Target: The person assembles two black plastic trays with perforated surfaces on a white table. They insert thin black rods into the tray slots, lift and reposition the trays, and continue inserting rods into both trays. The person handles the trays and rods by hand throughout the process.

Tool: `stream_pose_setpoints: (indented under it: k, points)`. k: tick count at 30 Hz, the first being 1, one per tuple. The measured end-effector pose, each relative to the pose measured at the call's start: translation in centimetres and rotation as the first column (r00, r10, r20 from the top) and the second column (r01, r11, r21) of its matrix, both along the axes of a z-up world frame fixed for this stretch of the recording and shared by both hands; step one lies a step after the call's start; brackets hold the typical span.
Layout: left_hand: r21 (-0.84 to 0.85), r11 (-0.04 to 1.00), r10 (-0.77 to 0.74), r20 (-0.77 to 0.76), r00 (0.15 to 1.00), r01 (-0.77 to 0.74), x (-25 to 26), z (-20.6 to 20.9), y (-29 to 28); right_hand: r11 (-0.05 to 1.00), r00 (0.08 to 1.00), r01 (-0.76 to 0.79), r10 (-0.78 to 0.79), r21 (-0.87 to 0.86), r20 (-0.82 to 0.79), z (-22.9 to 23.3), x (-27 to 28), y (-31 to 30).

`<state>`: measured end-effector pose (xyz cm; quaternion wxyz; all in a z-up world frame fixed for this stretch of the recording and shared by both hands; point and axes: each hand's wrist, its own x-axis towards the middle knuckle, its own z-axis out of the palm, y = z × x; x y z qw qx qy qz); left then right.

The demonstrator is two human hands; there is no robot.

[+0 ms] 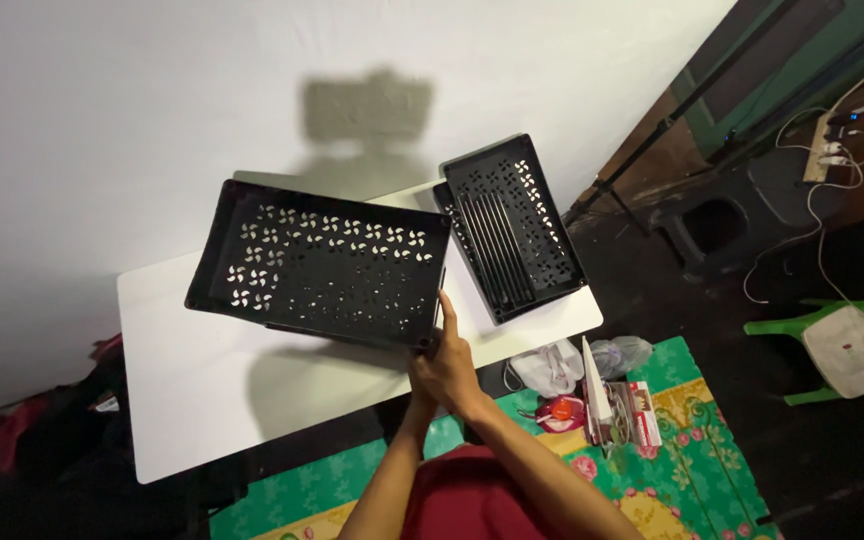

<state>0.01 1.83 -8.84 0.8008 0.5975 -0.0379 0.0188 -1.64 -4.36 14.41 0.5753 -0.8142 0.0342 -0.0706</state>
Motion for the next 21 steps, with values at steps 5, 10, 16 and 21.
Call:
stream_pose_setpoints:
  k: [5,10,16,21]
  points:
    - [-0.694,0.7,-0.379,-0.165,0.911,0.166,1.0,-1.3,0.3,0.999,0.999,0.017,-0.015,-0.041,0.048,-0.5,-0.1,0.5]
    - [-0.58,0.804,-0.295,-0.196,0.935,0.132,1.1,-1.3,0.2,0.994,0.992,0.047,-0.035,-0.096,0.12,-1.5,0.0,0.8]
    - [-0.538,0.804,-0.307,-0.014,0.951,0.252,1.2,-1.2,0.1,0.995,0.984,0.102,-0.099,-0.016,0.147,-1.8,0.6,1.1]
    - [-0.261,0.938,-0.247,-0.044,0.968,0.228,1.3,-1.4,1.0,0.988,0.99,0.115,-0.105,-0.101,0.098,-2.3,1.6,1.4]
